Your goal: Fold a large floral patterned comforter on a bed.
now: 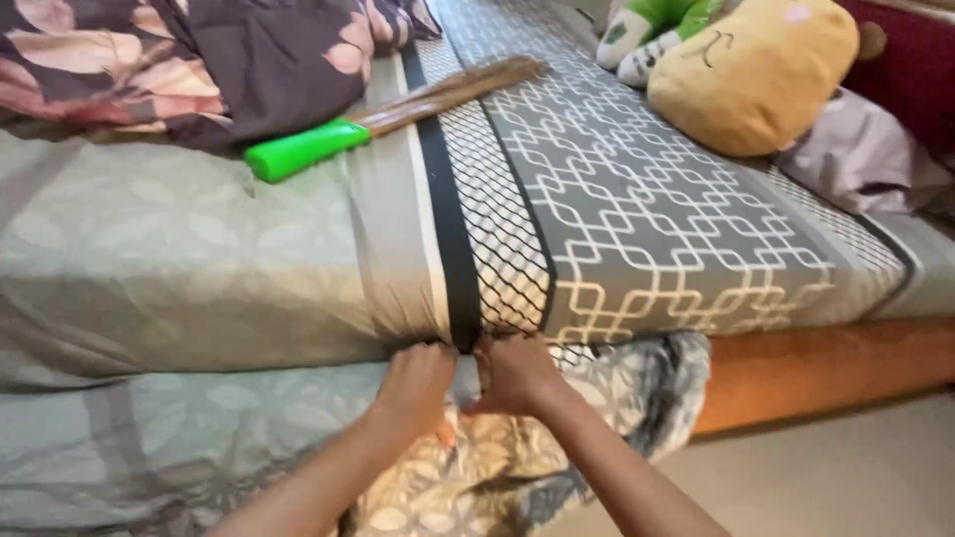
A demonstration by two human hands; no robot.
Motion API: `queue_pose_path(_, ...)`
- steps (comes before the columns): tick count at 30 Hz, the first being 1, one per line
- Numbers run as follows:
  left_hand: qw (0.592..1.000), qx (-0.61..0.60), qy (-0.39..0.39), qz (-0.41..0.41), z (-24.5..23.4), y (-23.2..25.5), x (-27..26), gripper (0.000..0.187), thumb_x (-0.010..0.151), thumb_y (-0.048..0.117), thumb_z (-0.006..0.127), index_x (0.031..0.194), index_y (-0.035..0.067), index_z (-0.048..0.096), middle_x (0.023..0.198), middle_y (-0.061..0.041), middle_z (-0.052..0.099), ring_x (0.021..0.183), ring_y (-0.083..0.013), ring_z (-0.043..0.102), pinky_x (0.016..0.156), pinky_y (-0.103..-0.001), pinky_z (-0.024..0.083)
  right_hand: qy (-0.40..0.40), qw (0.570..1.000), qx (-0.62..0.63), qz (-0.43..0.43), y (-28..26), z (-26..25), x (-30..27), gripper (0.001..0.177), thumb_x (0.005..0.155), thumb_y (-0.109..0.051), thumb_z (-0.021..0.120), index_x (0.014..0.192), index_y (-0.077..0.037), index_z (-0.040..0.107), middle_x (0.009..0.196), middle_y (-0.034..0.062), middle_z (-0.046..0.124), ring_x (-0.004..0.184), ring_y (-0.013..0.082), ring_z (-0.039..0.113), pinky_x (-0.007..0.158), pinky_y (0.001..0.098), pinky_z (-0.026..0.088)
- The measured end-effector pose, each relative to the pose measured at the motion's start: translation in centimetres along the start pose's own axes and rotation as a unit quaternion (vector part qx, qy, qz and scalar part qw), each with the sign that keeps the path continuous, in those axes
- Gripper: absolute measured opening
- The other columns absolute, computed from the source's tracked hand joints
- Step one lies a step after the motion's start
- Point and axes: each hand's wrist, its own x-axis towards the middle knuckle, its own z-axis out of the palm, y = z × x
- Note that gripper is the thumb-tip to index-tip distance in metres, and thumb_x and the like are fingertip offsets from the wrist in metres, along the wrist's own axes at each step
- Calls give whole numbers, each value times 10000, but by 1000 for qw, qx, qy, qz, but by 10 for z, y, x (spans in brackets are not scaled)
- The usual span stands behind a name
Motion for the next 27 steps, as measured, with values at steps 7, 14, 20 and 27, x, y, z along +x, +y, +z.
queue_pose_path(7,968,156,118,-160,69,42,41,191,937,235,789,1080,123,732,1093,-80,746,1024,-275,737,878,-462,579,113,988,52,-89,30,51,-31,1074,733,-531,830,1576,-221,241,1536,159,386,1446,326,342,1223,646,68)
queue_pose_path(14,997,70,-28,25,-2,123,5,565,832,199,780,1336,9,609,1332,-157,622,1236,-308,616,983,-426,535,129,990,-11,-63,85,39,-79,917,743,-490,850,1503,-322,365,1637,-25,358,1547,221,265,1233,582,115)
queue_pose_path(20,999,23,34,-2,9,106,37,1120,571,308,1006,1439,-37,387,1417,-187,450,1342,-364,432,1105,-408,398,82,993,-46,74,116,30,-72,1186,635,-552,926,1591,-323,263,1636,10,310,1480,224,320,1200,571,247)
queue_pose_path(27,998,-50,44,12,-28,92,51,872,461,391,1033,1139,8,640,1119,-163,700,1068,-318,686,880,-402,571,-96,964,-228,101,77,8,-12,979,651,-519,937,1457,-130,540,1316,85,693,1247,308,641,1153,581,358)
